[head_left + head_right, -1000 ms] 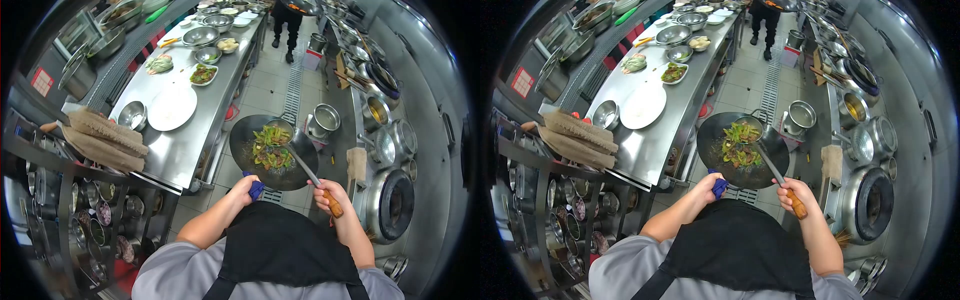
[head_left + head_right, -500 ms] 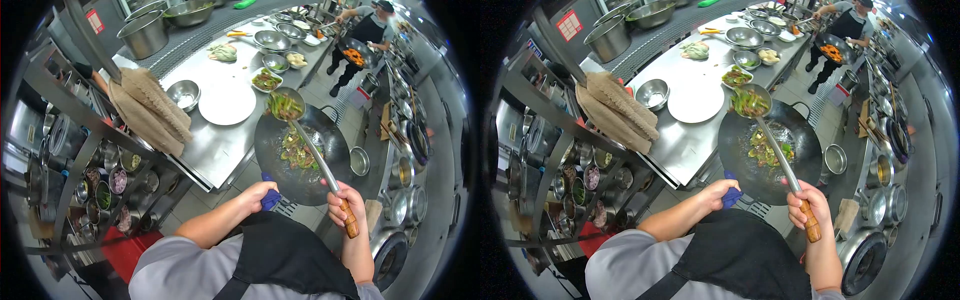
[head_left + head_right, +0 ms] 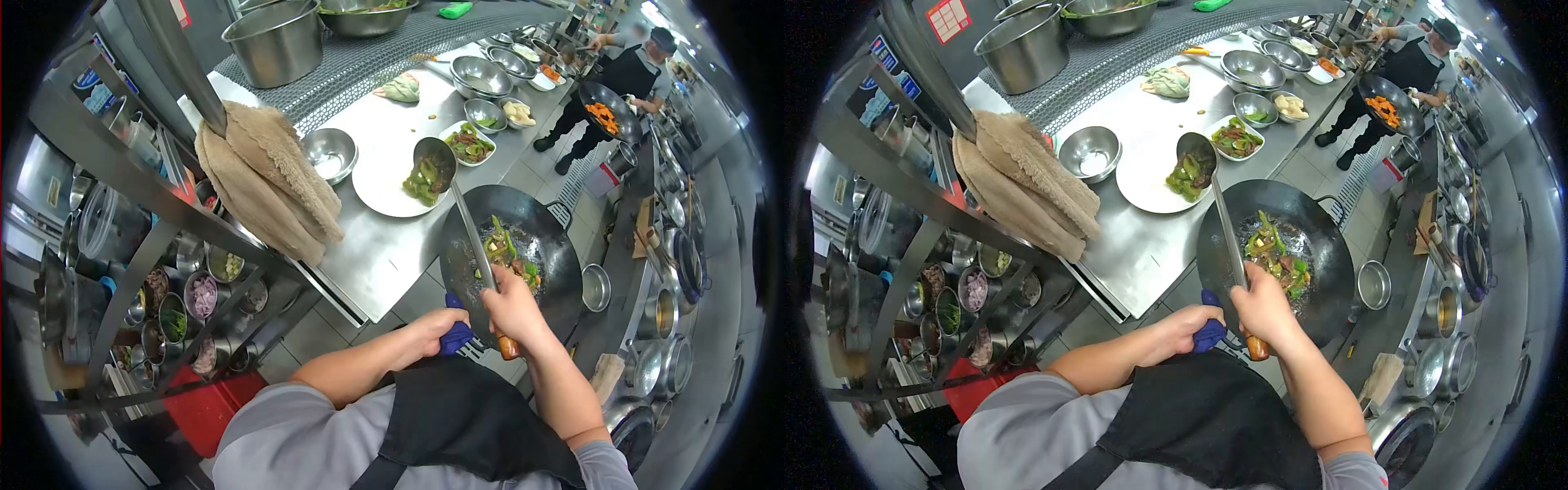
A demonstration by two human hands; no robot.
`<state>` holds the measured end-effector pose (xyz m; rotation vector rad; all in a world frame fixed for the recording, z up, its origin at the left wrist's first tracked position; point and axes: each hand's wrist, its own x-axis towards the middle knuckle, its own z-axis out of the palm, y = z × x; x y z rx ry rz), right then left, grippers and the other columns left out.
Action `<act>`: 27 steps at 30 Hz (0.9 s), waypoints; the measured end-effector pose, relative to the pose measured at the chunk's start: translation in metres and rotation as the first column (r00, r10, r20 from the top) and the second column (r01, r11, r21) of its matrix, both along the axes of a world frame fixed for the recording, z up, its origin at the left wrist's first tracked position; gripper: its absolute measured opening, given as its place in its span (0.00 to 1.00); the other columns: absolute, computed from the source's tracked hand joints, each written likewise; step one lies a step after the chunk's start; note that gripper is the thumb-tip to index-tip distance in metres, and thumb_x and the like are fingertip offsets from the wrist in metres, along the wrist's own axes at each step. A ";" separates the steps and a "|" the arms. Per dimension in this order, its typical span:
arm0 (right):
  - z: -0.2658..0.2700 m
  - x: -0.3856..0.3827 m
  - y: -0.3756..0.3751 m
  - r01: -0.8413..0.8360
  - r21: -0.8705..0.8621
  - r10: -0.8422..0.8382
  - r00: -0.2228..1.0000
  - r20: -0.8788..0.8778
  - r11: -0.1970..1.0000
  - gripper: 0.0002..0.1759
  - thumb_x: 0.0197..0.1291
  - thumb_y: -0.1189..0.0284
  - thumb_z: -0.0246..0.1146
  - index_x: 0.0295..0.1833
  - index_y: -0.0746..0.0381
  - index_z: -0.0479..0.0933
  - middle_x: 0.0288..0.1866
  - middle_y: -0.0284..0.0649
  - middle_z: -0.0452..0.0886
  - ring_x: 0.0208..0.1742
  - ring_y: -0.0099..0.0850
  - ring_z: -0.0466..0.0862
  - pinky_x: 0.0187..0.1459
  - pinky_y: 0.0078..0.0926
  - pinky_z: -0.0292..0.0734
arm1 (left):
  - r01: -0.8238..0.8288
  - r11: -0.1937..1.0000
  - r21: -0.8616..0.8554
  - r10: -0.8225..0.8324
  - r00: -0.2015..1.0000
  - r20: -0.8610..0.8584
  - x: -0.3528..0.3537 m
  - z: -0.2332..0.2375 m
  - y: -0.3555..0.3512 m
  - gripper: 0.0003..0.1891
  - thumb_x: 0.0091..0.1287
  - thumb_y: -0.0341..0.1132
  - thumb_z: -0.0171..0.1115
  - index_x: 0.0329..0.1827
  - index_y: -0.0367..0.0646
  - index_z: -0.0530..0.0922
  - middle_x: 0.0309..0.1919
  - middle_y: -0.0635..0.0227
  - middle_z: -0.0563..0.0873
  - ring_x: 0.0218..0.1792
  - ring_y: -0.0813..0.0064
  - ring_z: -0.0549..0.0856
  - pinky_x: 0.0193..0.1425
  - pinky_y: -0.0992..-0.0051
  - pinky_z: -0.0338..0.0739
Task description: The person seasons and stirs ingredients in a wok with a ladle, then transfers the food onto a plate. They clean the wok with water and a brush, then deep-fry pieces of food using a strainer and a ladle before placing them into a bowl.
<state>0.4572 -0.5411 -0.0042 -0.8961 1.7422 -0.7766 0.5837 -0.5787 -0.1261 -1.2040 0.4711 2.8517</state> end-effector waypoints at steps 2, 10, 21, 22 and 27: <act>-0.008 0.003 -0.001 -0.024 0.032 0.030 0.976 -0.215 0.999 0.21 0.55 0.75 0.53 0.55 0.72 0.71 0.31 0.52 0.81 0.21 0.37 0.82 0.26 0.34 0.77 | 0.002 1.000 0.008 -0.002 1.000 0.008 -0.001 -0.002 -0.003 0.03 0.55 0.31 0.59 0.28 0.42 0.75 0.21 0.69 0.78 0.18 0.74 0.78 0.21 0.74 0.74; -0.022 0.007 0.015 -0.142 -0.031 0.092 0.776 -0.625 0.989 0.30 0.54 0.72 0.56 0.63 0.74 0.64 0.38 0.62 0.80 0.42 0.57 0.81 0.45 0.49 0.75 | 0.063 0.998 0.021 -0.061 0.997 -0.053 -0.001 -0.010 -0.016 0.03 0.54 0.30 0.59 0.25 0.43 0.75 0.19 0.70 0.77 0.17 0.76 0.77 0.20 0.77 0.73; -0.036 0.000 0.019 -0.174 0.043 0.152 0.683 -0.714 0.984 0.34 0.54 0.72 0.57 0.68 0.67 0.61 0.40 0.60 0.80 0.41 0.55 0.81 0.45 0.46 0.76 | 0.060 0.998 -0.009 -0.060 0.998 -0.014 -0.011 -0.011 -0.024 0.03 0.54 0.30 0.58 0.25 0.43 0.76 0.19 0.70 0.79 0.18 0.76 0.78 0.21 0.77 0.74; -0.038 0.000 0.020 -0.199 0.006 0.141 0.673 -0.726 0.980 0.34 0.54 0.72 0.58 0.68 0.69 0.61 0.38 0.59 0.80 0.39 0.55 0.81 0.43 0.47 0.76 | 0.063 0.998 -0.008 -0.063 0.998 -0.014 -0.011 -0.009 -0.024 0.03 0.54 0.30 0.58 0.25 0.43 0.76 0.19 0.70 0.79 0.18 0.76 0.78 0.21 0.77 0.74; -0.030 -0.003 0.020 -0.208 -0.007 0.140 0.683 -0.717 0.978 0.35 0.53 0.71 0.59 0.68 0.68 0.62 0.38 0.58 0.80 0.39 0.54 0.82 0.43 0.47 0.77 | 0.043 0.999 -0.020 -0.044 0.997 -0.067 -0.013 -0.015 -0.025 0.03 0.54 0.31 0.58 0.25 0.43 0.76 0.19 0.71 0.78 0.17 0.76 0.78 0.21 0.77 0.74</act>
